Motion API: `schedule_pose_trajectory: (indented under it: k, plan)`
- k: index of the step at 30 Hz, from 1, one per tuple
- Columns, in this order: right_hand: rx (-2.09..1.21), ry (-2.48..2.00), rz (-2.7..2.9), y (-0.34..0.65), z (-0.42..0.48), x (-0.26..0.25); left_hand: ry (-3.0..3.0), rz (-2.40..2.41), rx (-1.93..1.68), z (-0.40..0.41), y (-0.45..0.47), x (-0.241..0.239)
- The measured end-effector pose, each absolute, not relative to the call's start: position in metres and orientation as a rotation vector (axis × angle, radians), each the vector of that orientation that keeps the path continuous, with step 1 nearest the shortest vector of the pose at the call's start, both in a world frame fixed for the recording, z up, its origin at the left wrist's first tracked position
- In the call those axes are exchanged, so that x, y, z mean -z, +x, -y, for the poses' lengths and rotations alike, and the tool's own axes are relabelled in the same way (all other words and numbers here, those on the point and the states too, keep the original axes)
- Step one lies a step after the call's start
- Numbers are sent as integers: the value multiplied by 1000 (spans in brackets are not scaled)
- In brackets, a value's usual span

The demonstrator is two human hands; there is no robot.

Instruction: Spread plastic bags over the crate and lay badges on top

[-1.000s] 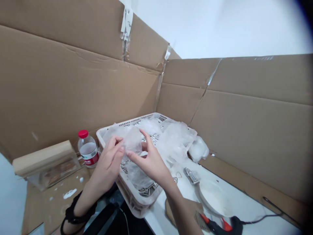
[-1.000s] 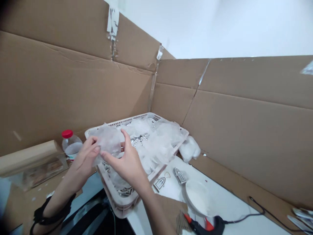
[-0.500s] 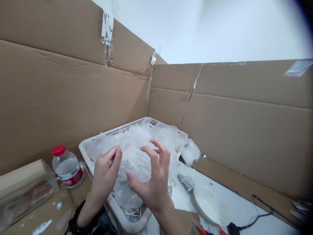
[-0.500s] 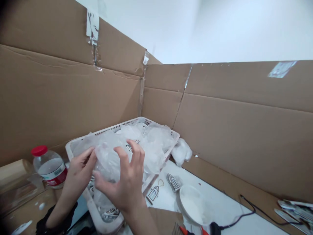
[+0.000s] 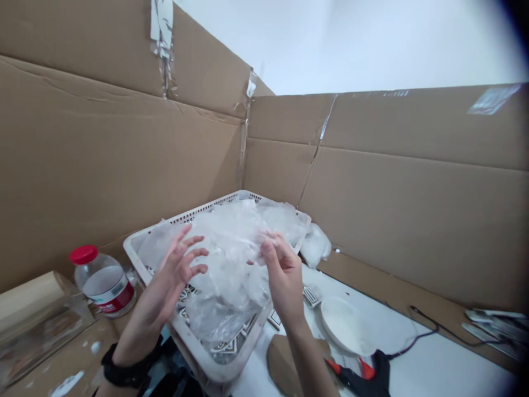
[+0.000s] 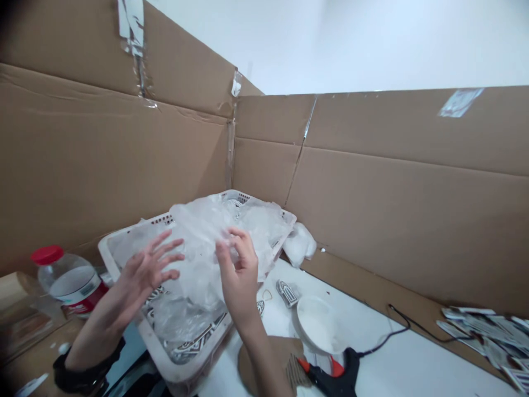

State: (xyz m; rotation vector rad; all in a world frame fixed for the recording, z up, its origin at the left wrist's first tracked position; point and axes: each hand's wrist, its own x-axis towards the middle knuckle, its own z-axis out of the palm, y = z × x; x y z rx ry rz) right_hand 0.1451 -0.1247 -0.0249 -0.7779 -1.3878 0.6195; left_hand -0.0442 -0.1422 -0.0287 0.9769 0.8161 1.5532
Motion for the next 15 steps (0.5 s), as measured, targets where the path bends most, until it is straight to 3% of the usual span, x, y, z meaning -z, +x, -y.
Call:
schedule_pose_trajectory:
  k: [4, 15]
  plan:
    - [-494, -791, 1514, 134, 127, 30, 1043, -819, -1359, 142, -29, 33]
    - [-813, -792, 1301, 128, 106, 16, 1647, -1170, -1591, 139, -23, 25]
